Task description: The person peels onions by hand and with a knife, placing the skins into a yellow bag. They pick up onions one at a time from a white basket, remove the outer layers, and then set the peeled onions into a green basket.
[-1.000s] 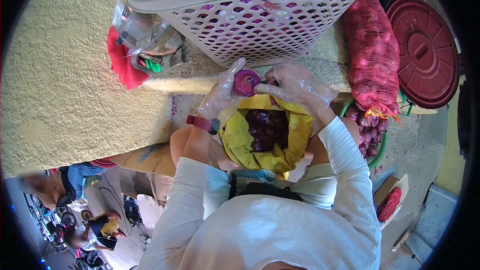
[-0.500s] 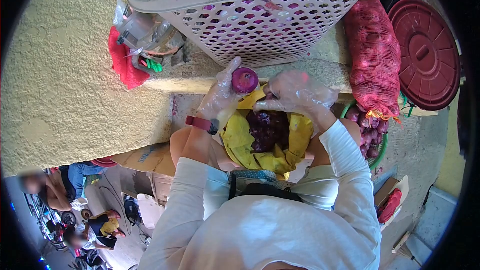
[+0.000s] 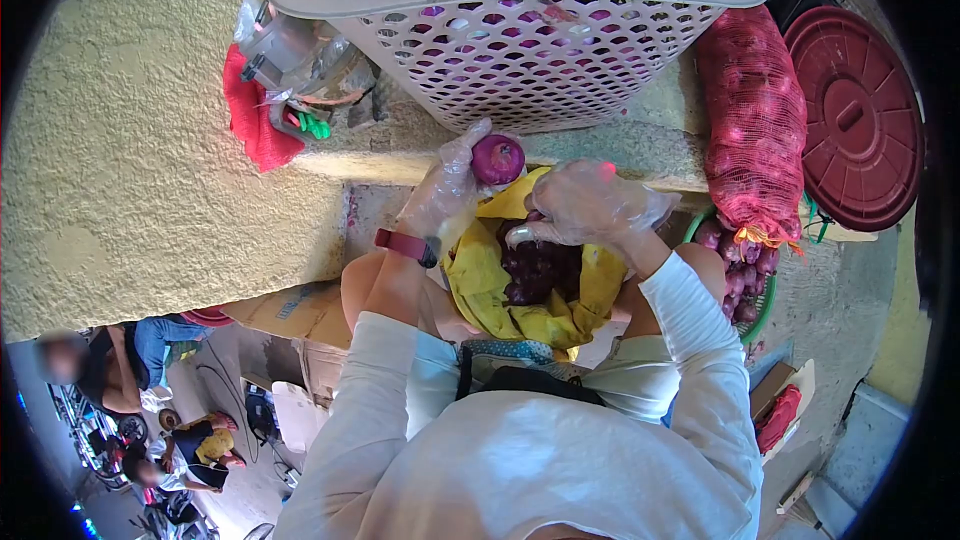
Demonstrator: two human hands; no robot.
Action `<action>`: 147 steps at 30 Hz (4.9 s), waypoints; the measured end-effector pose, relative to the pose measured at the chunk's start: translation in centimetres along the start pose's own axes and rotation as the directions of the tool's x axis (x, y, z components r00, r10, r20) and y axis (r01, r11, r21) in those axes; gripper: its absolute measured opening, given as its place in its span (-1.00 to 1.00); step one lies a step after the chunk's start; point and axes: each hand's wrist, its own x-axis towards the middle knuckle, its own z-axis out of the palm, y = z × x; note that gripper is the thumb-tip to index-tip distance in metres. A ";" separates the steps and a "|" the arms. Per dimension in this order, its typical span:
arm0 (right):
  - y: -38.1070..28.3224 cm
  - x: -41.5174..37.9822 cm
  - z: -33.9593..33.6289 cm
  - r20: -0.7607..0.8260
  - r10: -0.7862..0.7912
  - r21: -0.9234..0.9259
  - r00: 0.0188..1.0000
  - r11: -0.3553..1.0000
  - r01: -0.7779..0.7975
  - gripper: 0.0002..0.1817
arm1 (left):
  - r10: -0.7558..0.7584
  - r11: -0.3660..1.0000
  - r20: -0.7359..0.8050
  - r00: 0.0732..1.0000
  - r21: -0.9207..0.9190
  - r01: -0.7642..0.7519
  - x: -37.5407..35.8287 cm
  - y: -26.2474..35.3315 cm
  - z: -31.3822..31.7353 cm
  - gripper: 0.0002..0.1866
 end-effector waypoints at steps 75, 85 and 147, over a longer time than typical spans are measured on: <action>0.5 0.8 -0.6 -0.020 0.187 0.395 0.982 0.904 -0.164 -0.29 | 0.000 0.998 0.210 0.978 -0.056 0.012 -0.6 -1.2 -0.7 -0.64; -0.9 -0.1 2.3 0.268 0.057 -0.014 0.962 0.998 -0.055 -0.22 | 0.041 0.996 0.234 0.972 -0.092 -0.020 0.0 -1.1 -1.9 -0.65; -0.1 0.2 -0.5 0.097 0.090 -0.010 0.991 0.996 -0.089 -0.19 | -0.067 0.920 0.198 0.978 0.391 -0.016 0.1 0.8 -1.9 -0.55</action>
